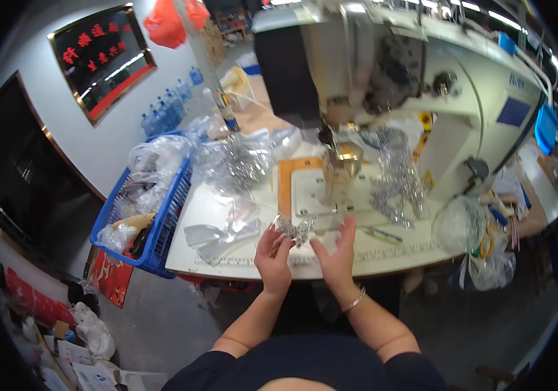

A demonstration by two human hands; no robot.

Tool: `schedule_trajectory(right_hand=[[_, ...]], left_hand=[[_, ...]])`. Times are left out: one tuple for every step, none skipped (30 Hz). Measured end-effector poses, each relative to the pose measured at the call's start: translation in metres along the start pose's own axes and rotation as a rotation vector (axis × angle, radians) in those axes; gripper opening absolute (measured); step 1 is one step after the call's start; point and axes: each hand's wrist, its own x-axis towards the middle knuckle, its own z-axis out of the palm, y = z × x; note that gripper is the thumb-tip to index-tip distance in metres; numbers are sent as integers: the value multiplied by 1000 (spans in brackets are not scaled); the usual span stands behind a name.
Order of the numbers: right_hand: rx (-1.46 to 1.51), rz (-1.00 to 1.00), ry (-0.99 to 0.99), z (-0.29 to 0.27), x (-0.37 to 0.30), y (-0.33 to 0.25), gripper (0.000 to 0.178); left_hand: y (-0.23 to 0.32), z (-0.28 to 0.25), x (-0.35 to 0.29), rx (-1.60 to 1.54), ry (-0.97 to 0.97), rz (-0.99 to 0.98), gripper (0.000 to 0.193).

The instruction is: The person sews a silver sequined strip onto a clear plastic backing using a sewing machine. They align the strip, feed it through the machine, and trim the excess thread with scissors.

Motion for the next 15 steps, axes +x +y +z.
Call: schedule_trajectory(right_hand=[[-106,-95,-38,-2,-4,-4,94],[7,-148,-192,-5,-9,1,92],[109,-186,-345,-7,-8,4,90],[268,-107,-381,-4,-7,-4,83],[425,-14,-414,-2,-12,-16,76],[581,81,-444,0,-14,-25,69],[702,172,-425,-2,-13,-30,60],[821,262,-402,-4,-9,-34,52],[939,352,-376,-5,-4,-38,45],[965,364,-383,-7,-2,-38,34],[943,391,-430,-6,-1,-40,35],[922,417,-479,-5,1,-45,35],[900,454,-517,-4,1,-46,35],[913,452,-573,-3,2,-39,31],[957,465,-577,-3,1,-35,32]], left_hand=[[1,-1,5,237,28,161,33],[-6,0,14,375,31,438,18],[9,7,16,492,-62,616,23],[22,9,13,627,-175,725,26],[31,9,9,765,-293,820,29],[32,11,5,748,-299,796,31],[31,11,-2,732,-312,769,33],[32,8,-6,696,-356,753,33],[28,2,-10,576,-278,681,36],[20,-5,-20,446,-212,593,38],[12,-13,-31,335,-144,496,41],[6,-18,-40,85,-30,255,45],[6,-27,-40,-154,6,-41,51],[13,-31,-35,-443,-25,-232,50],[20,-33,-30,-732,-41,-423,52]])
